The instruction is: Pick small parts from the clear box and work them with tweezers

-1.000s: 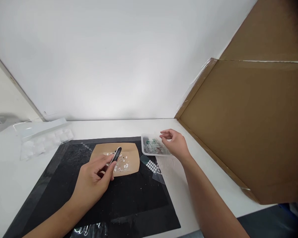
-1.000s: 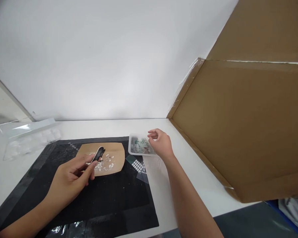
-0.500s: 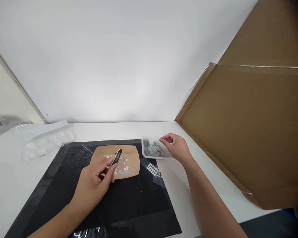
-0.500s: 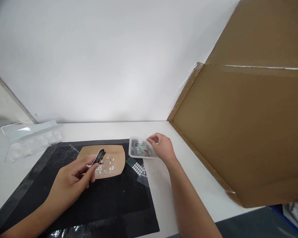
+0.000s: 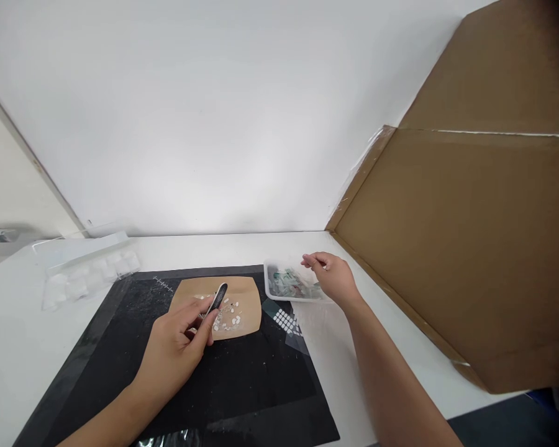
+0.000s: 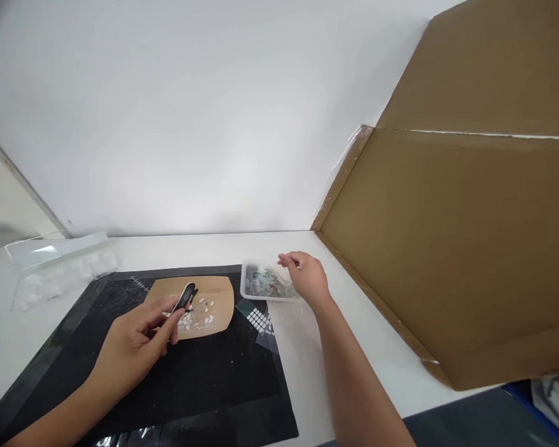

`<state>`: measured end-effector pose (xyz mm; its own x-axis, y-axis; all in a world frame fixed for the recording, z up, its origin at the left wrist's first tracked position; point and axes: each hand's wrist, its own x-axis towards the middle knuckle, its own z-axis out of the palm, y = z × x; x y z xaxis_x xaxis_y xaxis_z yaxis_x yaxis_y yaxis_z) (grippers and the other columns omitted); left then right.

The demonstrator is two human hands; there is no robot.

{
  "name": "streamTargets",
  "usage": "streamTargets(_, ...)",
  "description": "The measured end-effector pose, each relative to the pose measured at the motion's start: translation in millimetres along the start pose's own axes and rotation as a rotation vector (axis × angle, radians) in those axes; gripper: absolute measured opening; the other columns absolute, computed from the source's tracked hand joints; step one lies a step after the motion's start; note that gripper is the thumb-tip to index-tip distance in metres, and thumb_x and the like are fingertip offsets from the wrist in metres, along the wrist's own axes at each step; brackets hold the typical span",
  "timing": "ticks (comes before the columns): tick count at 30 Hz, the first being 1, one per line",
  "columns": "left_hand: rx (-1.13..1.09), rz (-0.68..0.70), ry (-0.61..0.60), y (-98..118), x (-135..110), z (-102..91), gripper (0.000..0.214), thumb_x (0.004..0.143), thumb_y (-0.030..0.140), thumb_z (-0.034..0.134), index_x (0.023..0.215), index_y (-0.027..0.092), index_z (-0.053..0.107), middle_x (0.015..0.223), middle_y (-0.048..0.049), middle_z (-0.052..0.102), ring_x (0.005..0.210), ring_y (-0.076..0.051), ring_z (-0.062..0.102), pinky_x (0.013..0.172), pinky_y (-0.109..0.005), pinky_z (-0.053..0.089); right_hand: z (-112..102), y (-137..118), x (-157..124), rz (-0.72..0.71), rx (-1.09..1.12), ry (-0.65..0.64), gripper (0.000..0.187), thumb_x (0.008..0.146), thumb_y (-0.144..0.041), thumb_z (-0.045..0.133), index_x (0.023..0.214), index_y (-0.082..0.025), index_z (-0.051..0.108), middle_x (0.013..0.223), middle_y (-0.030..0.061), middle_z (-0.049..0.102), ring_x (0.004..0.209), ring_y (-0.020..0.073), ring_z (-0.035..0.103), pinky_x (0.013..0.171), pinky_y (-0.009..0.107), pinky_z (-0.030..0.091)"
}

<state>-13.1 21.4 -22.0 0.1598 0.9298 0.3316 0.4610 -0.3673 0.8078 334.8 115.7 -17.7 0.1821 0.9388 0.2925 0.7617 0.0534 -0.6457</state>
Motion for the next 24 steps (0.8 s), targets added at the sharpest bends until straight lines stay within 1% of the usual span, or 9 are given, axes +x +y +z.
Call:
streamTargets(5, 0.008, 0.016, 0.012, 0, 1, 0.0, 0.029, 0.099, 0.035, 0.061, 0.122, 0.023, 0.074, 0.076, -0.0004, 0.07, 0.053, -0.012, 0.063, 0.048, -0.019, 0.052, -9, 8, 1, -0.003, 0.01, -0.08, 0.037, 0.101, -0.043, 0.047, 0.091, -0.024, 0.076, 0.094, 0.0033, 0.08, 0.089, 0.0216, 0.074, 0.078, 0.033, 0.052)
streamTargets(7, 0.019, 0.019, 0.01, 0, 2, -0.2, 0.029, 0.1, 0.036, 0.061, 0.122, 0.023, 0.074, 0.075, 0.0, 0.07, 0.053, -0.012, 0.063, 0.048, -0.019, 0.052, -12, 14, 1, -0.018, 0.062, -0.102, 0.035, 0.103, -0.037, 0.043, 0.102, -0.022, 0.075, 0.105, 0.0059, 0.08, 0.094, 0.0222, 0.076, 0.084, 0.036, 0.055)
streamTargets(9, 0.04, 0.017, 0.003, -1, 2, -0.4, 0.029, 0.1, 0.036, 0.06, 0.122, 0.023, 0.074, 0.071, 0.001, 0.067, 0.054, -0.012, 0.063, 0.048, -0.019, 0.051, -14, 20, 0, -0.025, 0.144, -0.121, 0.036, 0.104, -0.034, 0.041, 0.123, -0.022, 0.069, 0.122, 0.0097, 0.076, 0.103, 0.0243, 0.076, 0.089, 0.039, 0.057)
streamTargets(12, 0.055, 0.01, 0.002, -4, 1, -0.4, 0.029, 0.1, 0.036, 0.061, 0.123, 0.024, 0.073, 0.069, 0.0017, 0.067, 0.055, -0.012, 0.064, 0.048, -0.019, 0.051, -16, 26, -4, -0.076, 0.218, -0.124, 0.056, 0.101, -0.025, 0.041, 0.157, -0.026, 0.04, 0.15, 0.0121, 0.058, 0.123, 0.0271, 0.068, 0.098, 0.045, 0.057)
streamTargets(14, 0.047, 0.015, 0.002, -6, 1, -0.1, 0.028, 0.1, 0.035, 0.061, 0.123, 0.024, 0.073, 0.072, 0.0013, 0.068, 0.054, -0.012, 0.064, 0.048, -0.019, 0.051, -17, 26, -7, -0.142, 0.204, -0.114, 0.075, 0.096, -0.017, 0.041, 0.166, -0.032, 0.016, 0.166, 0.0091, 0.037, 0.137, 0.027, 0.058, 0.105, 0.047, 0.055)
streamTargets(16, 0.048, 0.022, 0.001, -7, 2, 0.2, 0.028, 0.1, 0.035, 0.061, 0.123, 0.024, 0.073, 0.073, 0.0011, 0.069, 0.054, -0.012, 0.063, 0.048, -0.019, 0.051, -19, 23, -10, -0.195, 0.156, -0.112, 0.087, 0.092, -0.013, 0.041, 0.166, -0.037, 0.002, 0.174, 0.0036, 0.015, 0.148, 0.0273, 0.044, 0.112, 0.049, 0.05)
streamTargets(19, 0.064, 0.03, 0.004, -6, 2, 0.5, 0.028, 0.1, 0.035, 0.061, 0.122, 0.023, 0.073, 0.069, 0.0017, 0.066, 0.054, -0.012, 0.062, 0.048, -0.019, 0.05, -25, 19, -12, -0.224, 0.038, -0.114, 0.092, 0.09, -0.013, 0.042, 0.166, -0.035, -0.005, 0.175, -0.0014, -0.002, 0.16, 0.0289, 0.015, 0.125, 0.055, 0.032)
streamTargets(21, 0.065, 0.031, 0.001, -5, 2, 0.7, 0.028, 0.1, 0.035, 0.061, 0.123, 0.023, 0.073, 0.069, 0.0017, 0.065, 0.054, -0.012, 0.062, 0.048, -0.019, 0.05, -30, 18, -12, -0.221, -0.051, -0.137, 0.09, 0.091, -0.016, 0.043, 0.166, -0.033, -0.004, 0.175, -0.0018, -0.006, 0.161, 0.0298, 0.001, 0.128, 0.059, 0.019)
streamTargets(24, 0.053, 0.029, 0.005, -3, 3, 0.6, 0.028, 0.1, 0.035, 0.061, 0.122, 0.023, 0.073, 0.073, 0.0009, 0.067, 0.055, -0.012, 0.062, 0.05, -0.019, 0.052, -33, 22, -12, -0.181, -0.194, -0.217, 0.079, 0.094, -0.025, 0.046, 0.166, -0.034, 0.013, 0.175, 0.0017, -0.001, 0.16, 0.0334, -0.002, 0.125, 0.069, 0.006)
